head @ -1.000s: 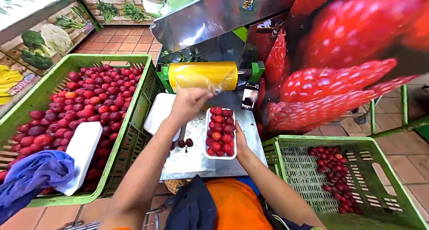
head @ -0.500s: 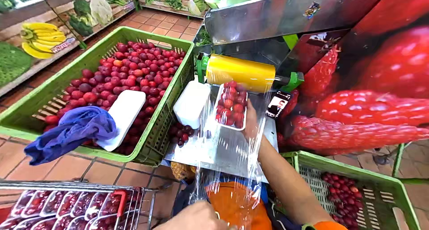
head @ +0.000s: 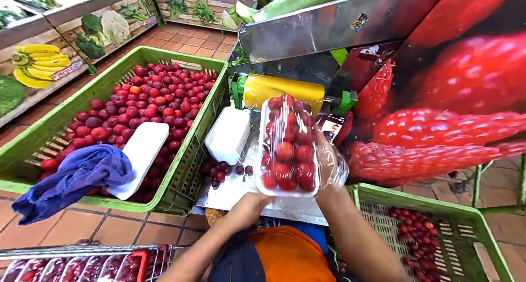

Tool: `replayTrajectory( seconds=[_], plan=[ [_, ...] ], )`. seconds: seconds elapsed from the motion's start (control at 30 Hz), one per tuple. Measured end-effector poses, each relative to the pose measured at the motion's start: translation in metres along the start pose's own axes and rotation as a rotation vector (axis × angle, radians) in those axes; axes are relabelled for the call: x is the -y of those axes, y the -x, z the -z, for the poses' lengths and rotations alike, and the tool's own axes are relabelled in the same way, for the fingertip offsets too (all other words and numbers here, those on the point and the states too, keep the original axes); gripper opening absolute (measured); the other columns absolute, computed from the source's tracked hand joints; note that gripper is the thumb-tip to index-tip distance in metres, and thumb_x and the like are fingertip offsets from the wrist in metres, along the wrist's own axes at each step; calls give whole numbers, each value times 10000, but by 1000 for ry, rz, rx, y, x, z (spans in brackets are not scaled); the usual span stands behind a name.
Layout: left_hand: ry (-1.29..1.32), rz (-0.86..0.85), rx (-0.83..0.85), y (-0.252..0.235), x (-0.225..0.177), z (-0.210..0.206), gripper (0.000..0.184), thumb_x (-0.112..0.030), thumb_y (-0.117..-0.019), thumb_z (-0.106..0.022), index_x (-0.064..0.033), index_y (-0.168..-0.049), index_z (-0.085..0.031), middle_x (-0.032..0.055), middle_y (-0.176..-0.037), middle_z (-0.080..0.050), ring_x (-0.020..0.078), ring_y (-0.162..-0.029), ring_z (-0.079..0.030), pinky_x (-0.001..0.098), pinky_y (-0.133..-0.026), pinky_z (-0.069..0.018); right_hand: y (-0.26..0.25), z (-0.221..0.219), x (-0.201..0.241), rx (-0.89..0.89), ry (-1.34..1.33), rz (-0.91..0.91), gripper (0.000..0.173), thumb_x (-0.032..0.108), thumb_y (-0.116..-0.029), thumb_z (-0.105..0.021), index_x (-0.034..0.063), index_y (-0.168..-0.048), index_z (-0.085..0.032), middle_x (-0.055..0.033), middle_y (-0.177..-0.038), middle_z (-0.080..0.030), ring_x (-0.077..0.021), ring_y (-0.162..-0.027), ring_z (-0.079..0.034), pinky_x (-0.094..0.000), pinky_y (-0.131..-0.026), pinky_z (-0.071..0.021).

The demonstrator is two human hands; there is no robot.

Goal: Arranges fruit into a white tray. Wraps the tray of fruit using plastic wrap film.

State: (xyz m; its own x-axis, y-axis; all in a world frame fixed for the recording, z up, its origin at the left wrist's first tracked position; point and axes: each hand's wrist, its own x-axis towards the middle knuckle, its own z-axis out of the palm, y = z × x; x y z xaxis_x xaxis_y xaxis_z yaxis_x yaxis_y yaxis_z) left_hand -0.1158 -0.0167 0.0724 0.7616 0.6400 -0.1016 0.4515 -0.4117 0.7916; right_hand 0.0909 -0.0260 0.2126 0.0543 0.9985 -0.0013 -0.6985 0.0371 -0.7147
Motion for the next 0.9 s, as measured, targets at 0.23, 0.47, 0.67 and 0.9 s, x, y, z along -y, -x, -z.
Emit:
replayTrajectory(
  seconds=[0.23,0.47,0.67,0.9],
  plan=[
    [1227,194,-350,-47,-53,57,348,-303,-1127,-307,-153,-1205,-612,-19,-992,-699,27,-890,-664,228,-776,-572,18,23,-18,-2,-77,-152,566,621,-1068,-249,252,-1220,-650,33,-1058,-731,-52,-962,-698,-275,-805,-608],
    [1490,0,-207,-94,-65,92,602,-559,-1088,-170,-212,-1170,-654,-14,-1008,-753,82,-928,-723,282,-791,-619,26,38,-19,-158,82,-236,578,639,-1058,-253,255,-1259,-635,24,-1051,-734,-79,-929,-711,-302,-761,-621],
    [1550,-63,-178,-84,-45,87,575,-616,-1058,-296,-201,-1141,-685,-3,-984,-743,83,-876,-715,293,-748,-617,34,84,19,-53,592,-415,464,370,-1108,-356,38,-1185,-670,-78,-1004,-751,-168,-876,-736,-361,-799,-628],
    [1626,-121,65,-90,-30,84,816,-837,-910,-336,-192,-1269,-683,56,-1118,-746,157,-1008,-722,367,-849,-619,-69,59,109,-134,1746,458,330,304,-1059,-509,71,-1156,-722,-99,-1079,-708,-197,-959,-687,-443,-854,-574]
  ],
)
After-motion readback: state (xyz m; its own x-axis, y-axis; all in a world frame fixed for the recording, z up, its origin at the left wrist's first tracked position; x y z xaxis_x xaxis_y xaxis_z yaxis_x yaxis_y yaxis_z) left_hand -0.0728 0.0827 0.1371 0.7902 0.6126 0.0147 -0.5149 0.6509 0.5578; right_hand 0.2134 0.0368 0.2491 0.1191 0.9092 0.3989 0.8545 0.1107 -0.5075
